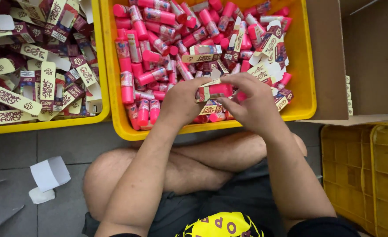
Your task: Manually packaging small pink tubes into cardboard boxes while sitting on the floor.
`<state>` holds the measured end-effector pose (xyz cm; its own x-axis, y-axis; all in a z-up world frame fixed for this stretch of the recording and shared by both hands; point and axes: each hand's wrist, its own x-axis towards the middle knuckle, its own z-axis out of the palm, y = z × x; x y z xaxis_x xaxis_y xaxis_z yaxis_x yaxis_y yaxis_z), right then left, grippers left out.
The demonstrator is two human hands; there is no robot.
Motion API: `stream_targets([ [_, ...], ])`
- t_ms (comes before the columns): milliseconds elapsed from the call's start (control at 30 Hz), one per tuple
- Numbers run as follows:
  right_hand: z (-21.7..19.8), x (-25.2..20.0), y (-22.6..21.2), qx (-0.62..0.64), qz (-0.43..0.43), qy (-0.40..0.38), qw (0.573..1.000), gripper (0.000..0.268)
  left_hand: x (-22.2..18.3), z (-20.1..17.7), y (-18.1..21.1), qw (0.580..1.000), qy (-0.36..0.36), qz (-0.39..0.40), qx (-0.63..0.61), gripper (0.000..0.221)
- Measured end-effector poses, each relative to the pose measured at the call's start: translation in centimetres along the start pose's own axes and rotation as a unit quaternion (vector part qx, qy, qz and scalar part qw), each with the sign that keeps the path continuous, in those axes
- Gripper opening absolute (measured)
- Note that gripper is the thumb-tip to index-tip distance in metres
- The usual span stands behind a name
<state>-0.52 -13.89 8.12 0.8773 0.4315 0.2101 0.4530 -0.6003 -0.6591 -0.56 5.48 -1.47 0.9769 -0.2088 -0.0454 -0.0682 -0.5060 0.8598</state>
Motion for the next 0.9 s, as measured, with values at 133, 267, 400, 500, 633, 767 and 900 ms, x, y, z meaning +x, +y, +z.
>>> stream_targets([
  [133, -0.1, -0.6, -0.5, -0.069, -0.014, 0.018, 0.997, 0.038, 0.1, 0.3, 0.2, 1.0, -0.004, 0.003, -0.003, 0.05],
  [267, 0.8, -0.8, -0.3, -0.116, -0.033, 0.085, 0.989, 0.031, 0.1, 0.6, 0.2, 1.0, 0.004, 0.003, -0.02, 0.05],
  [400, 2.3, -0.9, -0.5, -0.234, -0.047, 0.083, 0.968, 0.019, -0.1, 0.9, 0.0, 0.999, 0.025, 0.017, -0.023, 0.049],
  [500, 2.0, -1.1, 0.3, -0.251, -0.041, 0.04, 0.966, 0.028, -0.1, 0.7, -0.2, 0.999, 0.02, -0.001, -0.034, 0.053],
  [633, 0.3, -1.5, 3.5, 0.33, 0.031, 0.051, 0.942, 0.054, -0.5, 0.7, -0.1, 0.993, 0.045, 0.0, -0.109, 0.046],
  [767, -0.1, -1.8, 4.7, 0.445, -0.009, 0.118, 0.887, 0.058, -0.4, 0.7, 0.6, 0.986, 0.041, 0.016, -0.162, 0.04],
  [900, 0.3, -2.0, 5.3, 0.452, -0.021, 0.168, 0.876, 0.048, -0.6, 0.6, 1.2, 0.983, 0.018, 0.013, -0.18, 0.039],
])
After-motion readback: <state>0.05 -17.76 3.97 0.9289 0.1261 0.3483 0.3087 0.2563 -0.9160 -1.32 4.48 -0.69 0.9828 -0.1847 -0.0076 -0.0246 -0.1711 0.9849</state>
